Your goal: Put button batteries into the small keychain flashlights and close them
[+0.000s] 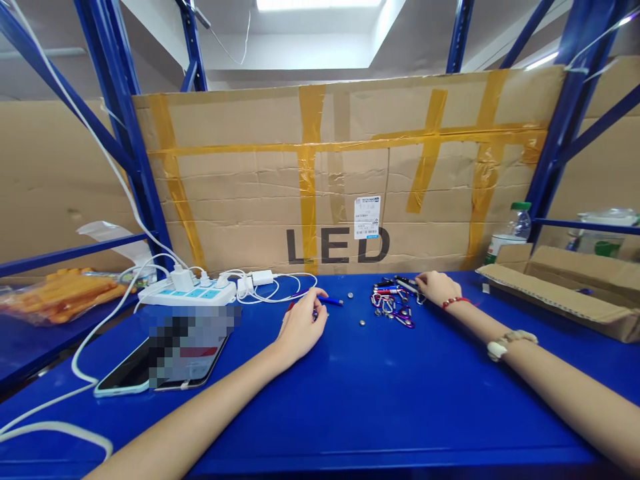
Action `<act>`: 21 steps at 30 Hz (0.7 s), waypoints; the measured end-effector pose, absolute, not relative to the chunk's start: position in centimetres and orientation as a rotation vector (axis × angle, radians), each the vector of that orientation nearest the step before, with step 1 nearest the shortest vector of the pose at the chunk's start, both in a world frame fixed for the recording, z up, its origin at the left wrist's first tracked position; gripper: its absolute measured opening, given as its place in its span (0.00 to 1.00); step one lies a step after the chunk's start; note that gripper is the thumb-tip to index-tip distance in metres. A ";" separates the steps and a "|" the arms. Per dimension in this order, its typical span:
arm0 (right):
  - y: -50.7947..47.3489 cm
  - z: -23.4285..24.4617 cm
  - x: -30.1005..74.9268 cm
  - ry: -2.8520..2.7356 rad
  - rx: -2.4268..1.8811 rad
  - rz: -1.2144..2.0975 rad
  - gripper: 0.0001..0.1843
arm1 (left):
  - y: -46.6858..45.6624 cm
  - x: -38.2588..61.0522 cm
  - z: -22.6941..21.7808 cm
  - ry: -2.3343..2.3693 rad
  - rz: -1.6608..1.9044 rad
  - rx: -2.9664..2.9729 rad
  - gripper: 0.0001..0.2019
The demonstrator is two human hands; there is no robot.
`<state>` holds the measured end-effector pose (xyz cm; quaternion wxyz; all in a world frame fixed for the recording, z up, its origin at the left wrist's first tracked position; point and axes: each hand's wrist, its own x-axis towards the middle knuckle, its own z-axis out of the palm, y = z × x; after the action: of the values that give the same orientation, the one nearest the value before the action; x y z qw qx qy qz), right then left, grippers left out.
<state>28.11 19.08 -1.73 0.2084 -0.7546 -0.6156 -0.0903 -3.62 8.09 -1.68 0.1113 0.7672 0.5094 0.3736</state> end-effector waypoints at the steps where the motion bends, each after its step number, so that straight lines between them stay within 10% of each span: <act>1: 19.1 -1.8 28.0 -1.726 -2.115 -0.244 0.14 | 8.1 -3.8 -1.6 1.534 1.117 2.274 0.10; 13: 17.2 -1.4 24.7 -1.839 -1.774 -0.476 0.16 | 9.3 -4.7 -2.1 1.781 0.945 2.544 0.07; 21: 13.8 -1.6 18.1 -2.308 -0.814 -0.710 0.15 | 9.3 -4.9 -2.1 1.822 0.942 2.496 0.08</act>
<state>18.14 13.76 -1.56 0.2922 -0.3056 -0.8662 -0.2663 -4.87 9.27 -2.10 -0.0448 0.7718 0.5634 0.2913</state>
